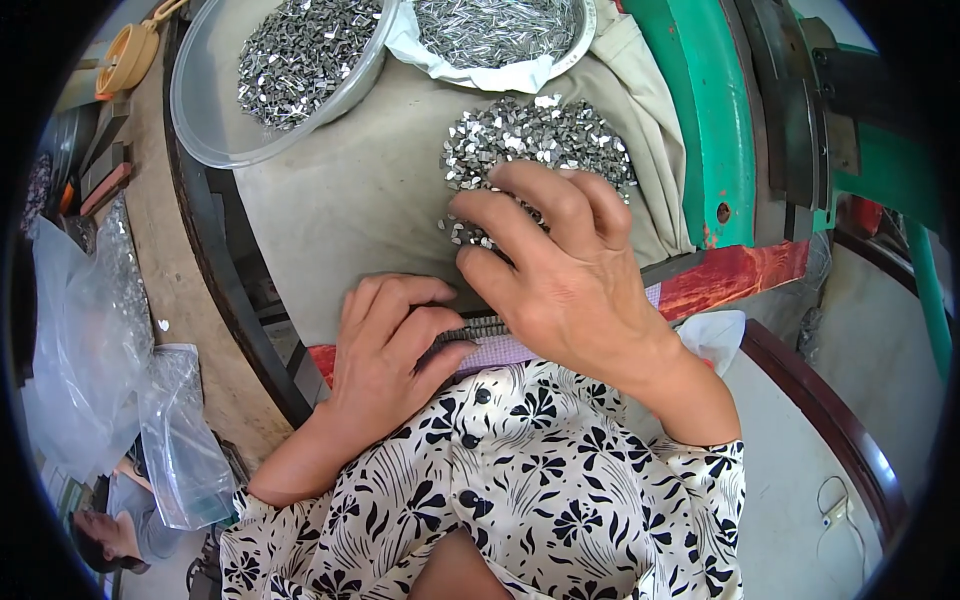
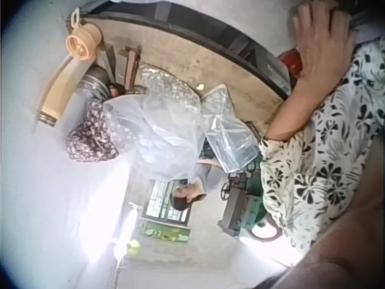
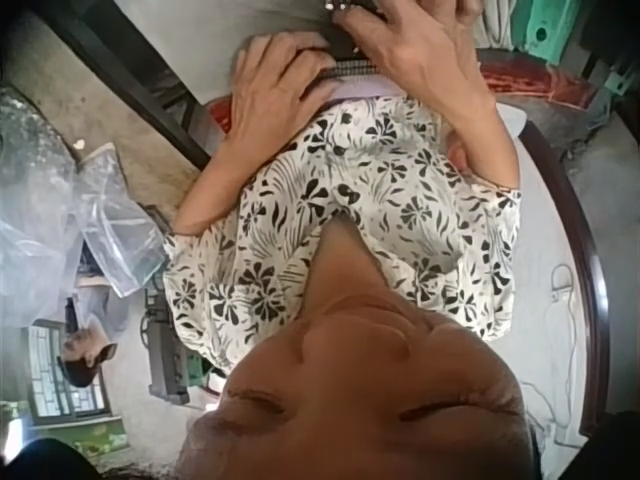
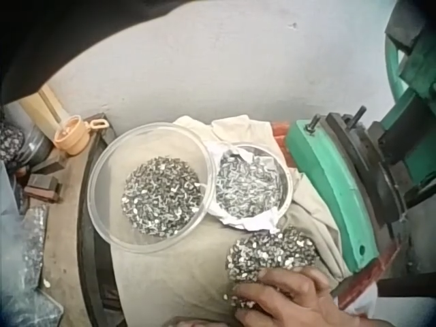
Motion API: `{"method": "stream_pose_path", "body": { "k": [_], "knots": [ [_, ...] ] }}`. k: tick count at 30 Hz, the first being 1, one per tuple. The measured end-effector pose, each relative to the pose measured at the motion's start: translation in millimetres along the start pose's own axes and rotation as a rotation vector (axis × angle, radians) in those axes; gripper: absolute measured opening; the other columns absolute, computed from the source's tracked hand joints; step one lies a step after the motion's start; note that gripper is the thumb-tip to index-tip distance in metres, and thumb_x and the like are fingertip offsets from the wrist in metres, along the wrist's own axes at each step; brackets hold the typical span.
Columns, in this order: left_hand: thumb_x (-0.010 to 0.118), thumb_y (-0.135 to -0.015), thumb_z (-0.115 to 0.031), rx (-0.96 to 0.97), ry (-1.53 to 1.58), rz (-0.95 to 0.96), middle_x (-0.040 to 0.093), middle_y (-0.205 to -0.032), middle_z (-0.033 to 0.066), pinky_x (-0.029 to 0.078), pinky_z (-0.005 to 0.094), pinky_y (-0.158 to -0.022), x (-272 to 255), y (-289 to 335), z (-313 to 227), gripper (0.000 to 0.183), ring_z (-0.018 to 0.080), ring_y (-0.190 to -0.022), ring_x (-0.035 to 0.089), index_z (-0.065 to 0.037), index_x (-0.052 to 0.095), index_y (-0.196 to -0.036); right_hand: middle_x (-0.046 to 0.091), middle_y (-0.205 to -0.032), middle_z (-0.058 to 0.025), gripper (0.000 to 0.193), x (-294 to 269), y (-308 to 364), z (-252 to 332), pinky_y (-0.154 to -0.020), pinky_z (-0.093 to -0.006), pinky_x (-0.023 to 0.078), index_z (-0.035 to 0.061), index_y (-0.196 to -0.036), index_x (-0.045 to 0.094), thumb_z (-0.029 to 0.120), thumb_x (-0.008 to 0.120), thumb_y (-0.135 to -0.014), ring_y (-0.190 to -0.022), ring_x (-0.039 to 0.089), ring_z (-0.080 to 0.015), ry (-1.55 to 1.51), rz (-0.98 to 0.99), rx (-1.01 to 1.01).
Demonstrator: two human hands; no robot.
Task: The recorder is carefully picking up small metal components from a container and placing them into a specific sequence or tray at a workstation.
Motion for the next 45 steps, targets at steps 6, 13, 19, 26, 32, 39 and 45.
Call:
{"method": "stream_pose_path", "body": {
  "k": [6,13,19,26,32,39,45],
  "knots": [
    [0.082,-0.071,-0.014,-0.048,0.038,-0.017,0.062,-0.111,0.0078,0.044,0.0413,-0.088,-0.3,0.3,-0.2,0.032,0.03,-0.102,0.056,-0.005,0.063,-0.095,0.065,-0.117,0.0058,0.009,-2.5,1.5,-3.2,-0.096,-0.0392,0.03,0.0187,-0.079,0.071,0.021,0.071,-0.07,-0.119,0.048,-0.0238,-0.041,-0.008,0.033],
    [0.081,-0.071,-0.011,0.046,0.021,-0.059,0.063,-0.109,0.0093,0.047,0.0402,-0.082,-3.7,6.4,2.2,0.027,0.0302,-0.097,0.059,-0.005,0.065,-0.093,0.066,-0.114,0.0024,0.021,-4.4,11.2,-10.9,-0.097,-0.0396,0.031,0.0195,-0.081,0.073,0.016,0.082,-0.062,-0.118,0.047,-0.0272,-0.089,-0.006,0.136],
    [0.081,-0.072,-0.01,0.079,0.019,-0.062,0.063,-0.108,0.01,0.047,0.0401,-0.082,-4.0,5.8,1.0,0.027,0.0306,-0.096,0.059,-0.004,0.065,-0.093,0.066,-0.114,0.0018,0.013,-12.6,26.5,-15.1,-0.1,-0.0405,0.03,0.0209,-0.077,0.076,0.02,0.079,-0.064,-0.118,0.047,-0.0285,-0.179,0.041,0.115],
    [0.083,-0.071,-0.012,0.005,0.045,-0.047,0.062,-0.11,0.0107,0.048,0.0407,-0.082,-5.6,4.8,2.3,0.033,0.0311,-0.096,0.06,-0.004,0.064,-0.097,0.064,-0.117,0.0046,0.008,-4.8,17.0,-10.7,-0.099,-0.041,0.029,0.019,-0.075,0.074,0.02,0.075,-0.067,-0.119,0.047,-0.0259,-0.216,0.164,0.054],
    [0.078,-0.075,-0.009,0.004,0.16,-0.139,0.061,-0.108,0.011,0.048,0.0401,-0.077,-11.0,3.9,6.9,0.029,0.0306,-0.092,0.06,-0.002,0.063,-0.098,0.063,-0.117,0.004,0.007,-0.9,18.8,-7.9,-0.098,-0.0414,0.028,0.0129,-0.075,0.067,0.015,0.072,-0.071,-0.12,0.046,-0.0242,-0.28,0.121,0.038],
    [0.072,-0.077,0.0,-0.027,0.094,-0.128,0.06,-0.102,0.0099,0.05,0.0381,-0.074,-20.2,-6.6,8.2,0.023,0.0296,-0.088,0.061,-0.002,0.064,-0.099,0.064,-0.117,0.004,0.015,-1.6,21.1,-5.9,-0.099,-0.042,0.027,0.0165,-0.076,0.069,0.017,0.079,-0.065,-0.119,0.047,-0.0284,-0.182,0.065,0.092],
    [0.07,-0.081,0.0,-0.017,-0.014,-0.084,0.062,-0.1,0.0101,0.051,0.037,-0.075,-24.2,-29.8,5.6,0.017,0.0296,-0.089,0.062,-0.003,0.066,-0.098,0.064,-0.118,0.0032,0.015,-4.2,18.1,-3.7,-0.101,-0.0424,0.026,0.0149,-0.075,0.072,0.016,0.081,-0.063,-0.121,0.046,-0.0298,-0.169,0.085,0.172]
  ]
}}
Point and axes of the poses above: each hand's wrist, its own y-axis away from the middle knuckle, its own x-axis out of the palm, z = x × y, the point moved 4 cm from there along -y, towards the middle knuckle
